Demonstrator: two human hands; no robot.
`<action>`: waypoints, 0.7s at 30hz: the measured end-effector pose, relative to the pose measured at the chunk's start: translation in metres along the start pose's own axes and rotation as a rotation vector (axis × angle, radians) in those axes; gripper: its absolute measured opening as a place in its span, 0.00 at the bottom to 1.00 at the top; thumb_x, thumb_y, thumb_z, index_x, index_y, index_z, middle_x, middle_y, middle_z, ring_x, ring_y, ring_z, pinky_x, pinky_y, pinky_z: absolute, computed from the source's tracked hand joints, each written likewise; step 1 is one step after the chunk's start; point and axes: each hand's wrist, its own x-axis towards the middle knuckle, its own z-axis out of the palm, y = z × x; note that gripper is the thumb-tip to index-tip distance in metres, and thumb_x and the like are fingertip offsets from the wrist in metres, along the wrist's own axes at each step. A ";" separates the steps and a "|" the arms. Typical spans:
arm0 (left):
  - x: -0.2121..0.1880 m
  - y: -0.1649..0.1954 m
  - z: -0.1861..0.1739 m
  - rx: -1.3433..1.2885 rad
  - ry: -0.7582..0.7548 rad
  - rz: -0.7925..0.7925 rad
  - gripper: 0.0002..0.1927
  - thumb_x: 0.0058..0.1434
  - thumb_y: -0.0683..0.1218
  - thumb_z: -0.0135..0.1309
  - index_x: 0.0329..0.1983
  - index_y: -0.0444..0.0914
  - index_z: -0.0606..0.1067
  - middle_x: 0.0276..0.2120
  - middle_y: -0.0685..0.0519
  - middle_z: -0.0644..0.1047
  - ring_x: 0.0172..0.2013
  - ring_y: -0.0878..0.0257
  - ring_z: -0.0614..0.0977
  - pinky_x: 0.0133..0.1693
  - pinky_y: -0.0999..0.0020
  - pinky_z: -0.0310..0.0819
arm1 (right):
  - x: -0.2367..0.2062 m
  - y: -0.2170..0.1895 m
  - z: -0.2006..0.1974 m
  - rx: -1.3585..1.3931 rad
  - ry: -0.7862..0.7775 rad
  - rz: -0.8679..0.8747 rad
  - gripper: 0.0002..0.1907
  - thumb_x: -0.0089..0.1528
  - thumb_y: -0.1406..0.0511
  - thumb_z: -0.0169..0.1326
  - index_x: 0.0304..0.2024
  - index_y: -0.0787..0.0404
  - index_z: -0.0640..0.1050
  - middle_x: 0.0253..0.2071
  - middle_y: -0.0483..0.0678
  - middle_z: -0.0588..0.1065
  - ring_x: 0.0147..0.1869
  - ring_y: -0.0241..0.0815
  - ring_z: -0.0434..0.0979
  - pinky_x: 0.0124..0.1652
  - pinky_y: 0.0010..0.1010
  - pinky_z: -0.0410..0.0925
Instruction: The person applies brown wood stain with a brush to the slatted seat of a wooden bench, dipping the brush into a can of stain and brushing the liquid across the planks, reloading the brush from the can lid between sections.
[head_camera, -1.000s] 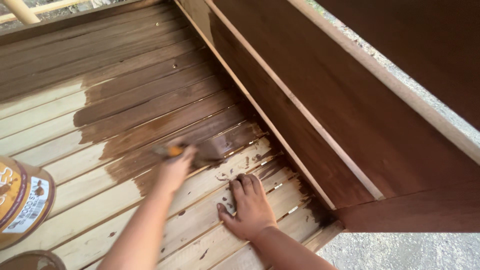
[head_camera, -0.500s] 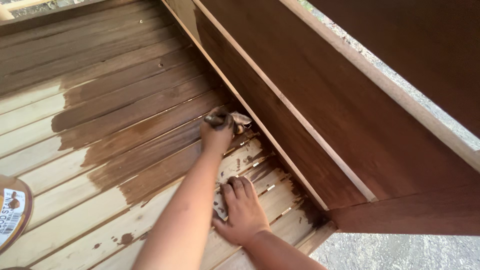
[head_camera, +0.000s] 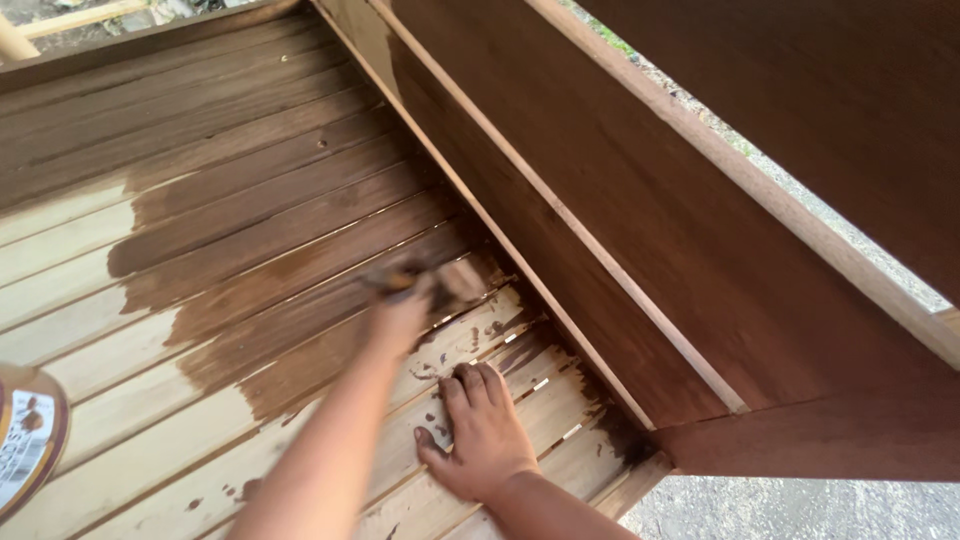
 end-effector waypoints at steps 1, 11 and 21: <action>0.009 0.006 0.031 -0.006 0.063 -0.049 0.08 0.59 0.42 0.58 0.43 0.38 0.78 0.32 0.52 0.80 0.34 0.60 0.80 0.36 0.65 0.75 | 0.000 0.001 0.000 -0.007 -0.012 -0.006 0.40 0.57 0.50 0.54 0.62 0.72 0.66 0.64 0.70 0.62 0.72 0.69 0.51 0.70 0.53 0.45; 0.000 0.040 -0.012 0.131 -0.123 -0.119 0.11 0.58 0.43 0.61 0.44 0.38 0.80 0.32 0.48 0.83 0.31 0.60 0.83 0.35 0.64 0.78 | -0.002 -0.002 0.000 0.015 0.012 0.019 0.38 0.59 0.49 0.53 0.61 0.71 0.67 0.64 0.69 0.63 0.72 0.69 0.52 0.70 0.52 0.46; 0.000 0.073 0.063 0.213 -0.016 -0.152 0.11 0.60 0.47 0.61 0.43 0.37 0.81 0.34 0.42 0.83 0.36 0.48 0.85 0.40 0.59 0.79 | 0.002 0.002 0.000 -0.048 -0.037 -0.051 0.44 0.55 0.49 0.56 0.64 0.74 0.64 0.64 0.72 0.60 0.70 0.72 0.50 0.68 0.55 0.44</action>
